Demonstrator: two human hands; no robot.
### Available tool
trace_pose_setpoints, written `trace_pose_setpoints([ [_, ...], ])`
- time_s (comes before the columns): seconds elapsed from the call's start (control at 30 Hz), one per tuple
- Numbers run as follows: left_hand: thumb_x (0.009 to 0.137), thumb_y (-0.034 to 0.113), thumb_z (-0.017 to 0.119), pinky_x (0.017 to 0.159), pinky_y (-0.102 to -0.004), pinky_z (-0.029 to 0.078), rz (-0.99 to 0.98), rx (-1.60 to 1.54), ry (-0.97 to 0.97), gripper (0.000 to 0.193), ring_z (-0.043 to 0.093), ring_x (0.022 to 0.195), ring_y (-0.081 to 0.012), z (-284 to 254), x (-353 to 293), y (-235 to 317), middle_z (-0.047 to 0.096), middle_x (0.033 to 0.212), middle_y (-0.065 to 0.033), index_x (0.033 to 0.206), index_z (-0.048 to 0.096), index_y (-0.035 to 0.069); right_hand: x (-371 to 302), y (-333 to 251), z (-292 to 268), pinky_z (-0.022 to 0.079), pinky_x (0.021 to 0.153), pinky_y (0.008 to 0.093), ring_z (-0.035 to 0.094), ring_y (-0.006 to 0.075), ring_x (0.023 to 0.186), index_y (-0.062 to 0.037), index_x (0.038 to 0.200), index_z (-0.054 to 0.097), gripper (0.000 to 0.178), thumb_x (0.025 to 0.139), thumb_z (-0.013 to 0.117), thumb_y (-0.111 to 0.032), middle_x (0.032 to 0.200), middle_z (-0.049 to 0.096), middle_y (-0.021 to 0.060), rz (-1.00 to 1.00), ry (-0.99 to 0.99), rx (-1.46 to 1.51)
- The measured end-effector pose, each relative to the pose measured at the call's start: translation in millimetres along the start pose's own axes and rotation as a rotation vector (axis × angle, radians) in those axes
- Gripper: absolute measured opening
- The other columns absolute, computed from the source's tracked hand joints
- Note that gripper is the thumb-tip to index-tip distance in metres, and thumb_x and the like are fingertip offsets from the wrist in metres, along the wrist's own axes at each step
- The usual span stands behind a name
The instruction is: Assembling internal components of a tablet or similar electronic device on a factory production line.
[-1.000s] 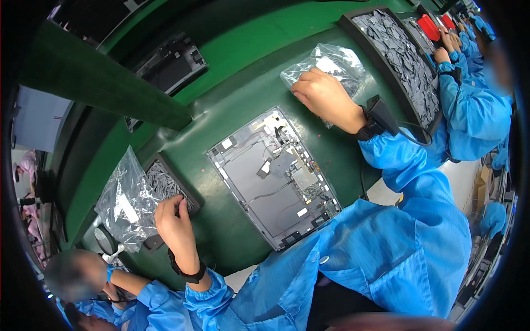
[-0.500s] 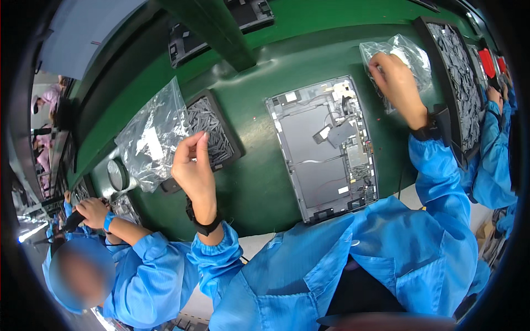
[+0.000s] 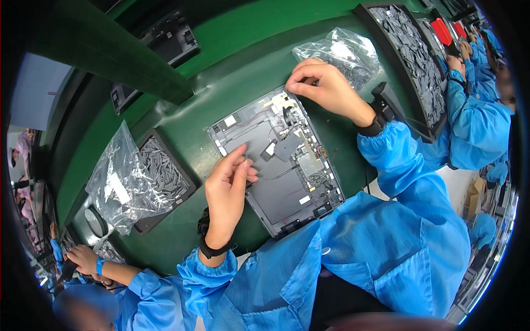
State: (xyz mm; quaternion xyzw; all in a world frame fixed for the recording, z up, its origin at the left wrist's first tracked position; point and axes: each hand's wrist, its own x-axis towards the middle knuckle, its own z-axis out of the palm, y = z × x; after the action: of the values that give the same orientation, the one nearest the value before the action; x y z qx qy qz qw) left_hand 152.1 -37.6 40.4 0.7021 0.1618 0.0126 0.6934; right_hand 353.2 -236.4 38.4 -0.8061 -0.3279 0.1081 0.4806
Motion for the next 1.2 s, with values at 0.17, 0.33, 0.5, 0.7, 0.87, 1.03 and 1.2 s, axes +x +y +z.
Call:
trace_pose_setpoints([
  [0.17, 0.092, 0.001, 0.058, 0.066, -0.0254, 0.053, -0.111, -0.041, 0.015, 0.024, 0.061, 0.073, -0.0121, 3.8, -1.2, 1.4, 0.063, 0.088, -0.0087, 0.114, 0.058, -0.007, -4.3, 3.8, 6.5, 0.045, 0.062, 0.0243, 0.056, 0.0109, 0.074, -0.0030, 0.090, 0.068, 0.010, 0.083, 0.069, -0.009, 0.090, 0.059, 0.0036, -0.089, 0.027, -0.152],
  [0.33, 0.091, 0.001, 0.059, 0.066, -0.0251, 0.052, -0.116, -0.064, 0.043, 0.022, 0.061, 0.072, -0.0119, 4.7, -2.7, 2.1, 0.064, 0.087, -0.0095, 0.112, 0.059, -0.007, -7.3, -7.2, 14.9, 0.047, 0.058, 0.0271, 0.058, 0.0125, 0.062, -0.0014, 0.099, 0.066, 0.022, 0.079, 0.068, -0.008, 0.080, 0.063, 0.0071, 0.190, 0.079, -0.027],
  [0.5, 0.092, 0.001, 0.058, 0.066, -0.0252, 0.052, -0.112, -0.076, 0.050, 0.022, 0.061, 0.073, -0.0118, 5.7, -4.0, 0.5, 0.064, 0.089, -0.0092, 0.112, 0.059, -0.007, -8.7, 11.7, 17.5, 0.046, 0.056, 0.0244, 0.057, 0.0061, 0.062, -0.0001, 0.101, 0.066, 0.021, 0.082, 0.066, -0.008, 0.073, 0.064, 0.0044, 0.284, 0.057, 0.281],
  [0.7, 0.092, 0.002, 0.058, 0.067, -0.0253, 0.052, -0.099, -0.064, 0.049, 0.022, 0.061, 0.074, -0.0120, 5.0, -4.1, -0.4, 0.064, 0.090, -0.0090, 0.112, 0.059, -0.007, -6.4, 3.0, 19.4, 0.047, 0.058, 0.0258, 0.058, 0.0084, 0.062, -0.0006, 0.098, 0.067, 0.018, 0.082, 0.063, -0.008, 0.075, 0.063, 0.0061, 0.300, 0.069, 0.149],
  [0.87, 0.093, 0.003, 0.058, 0.068, -0.0253, 0.053, -0.093, -0.049, 0.045, 0.022, 0.061, 0.075, -0.0121, 5.5, -3.8, -0.6, 0.064, 0.090, -0.0090, 0.113, 0.059, -0.006, -6.6, -12.5, 32.7, 0.051, 0.061, 0.0367, 0.062, 0.0292, 0.067, -0.0006, 0.087, 0.062, 0.012, 0.075, 0.062, -0.002, 0.080, 0.058, 0.0135, 0.037, 0.228, -0.234],
  [1.03, 0.093, 0.002, 0.057, 0.070, -0.0260, 0.053, 0.002, -0.008, 0.076, 0.025, 0.063, 0.076, -0.0133, 4.5, -6.4, -7.0, 0.064, 0.092, -0.0098, 0.116, 0.059, -0.006, -12.3, -8.2, 41.7, 0.051, 0.063, 0.0393, 0.061, 0.0336, 0.070, -0.0021, 0.091, 0.065, 0.019, 0.074, 0.059, 0.001, 0.081, 0.059, 0.0133, -0.088, 0.293, -0.326],
  [1.2, 0.092, -0.002, 0.057, 0.071, -0.0274, 0.055, -0.006, -0.027, 0.048, 0.028, 0.064, 0.077, -0.0149, 4.4, -2.8, 0.4, 0.065, 0.096, -0.0129, 0.119, 0.058, -0.006, -14.3, -10.6, 26.8, 0.051, 0.071, 0.0355, 0.063, 0.0300, 0.080, -0.0032, 0.101, 0.067, 0.024, 0.078, 0.062, -0.003, 0.092, 0.063, 0.0134, -0.002, 0.233, -0.173],
])
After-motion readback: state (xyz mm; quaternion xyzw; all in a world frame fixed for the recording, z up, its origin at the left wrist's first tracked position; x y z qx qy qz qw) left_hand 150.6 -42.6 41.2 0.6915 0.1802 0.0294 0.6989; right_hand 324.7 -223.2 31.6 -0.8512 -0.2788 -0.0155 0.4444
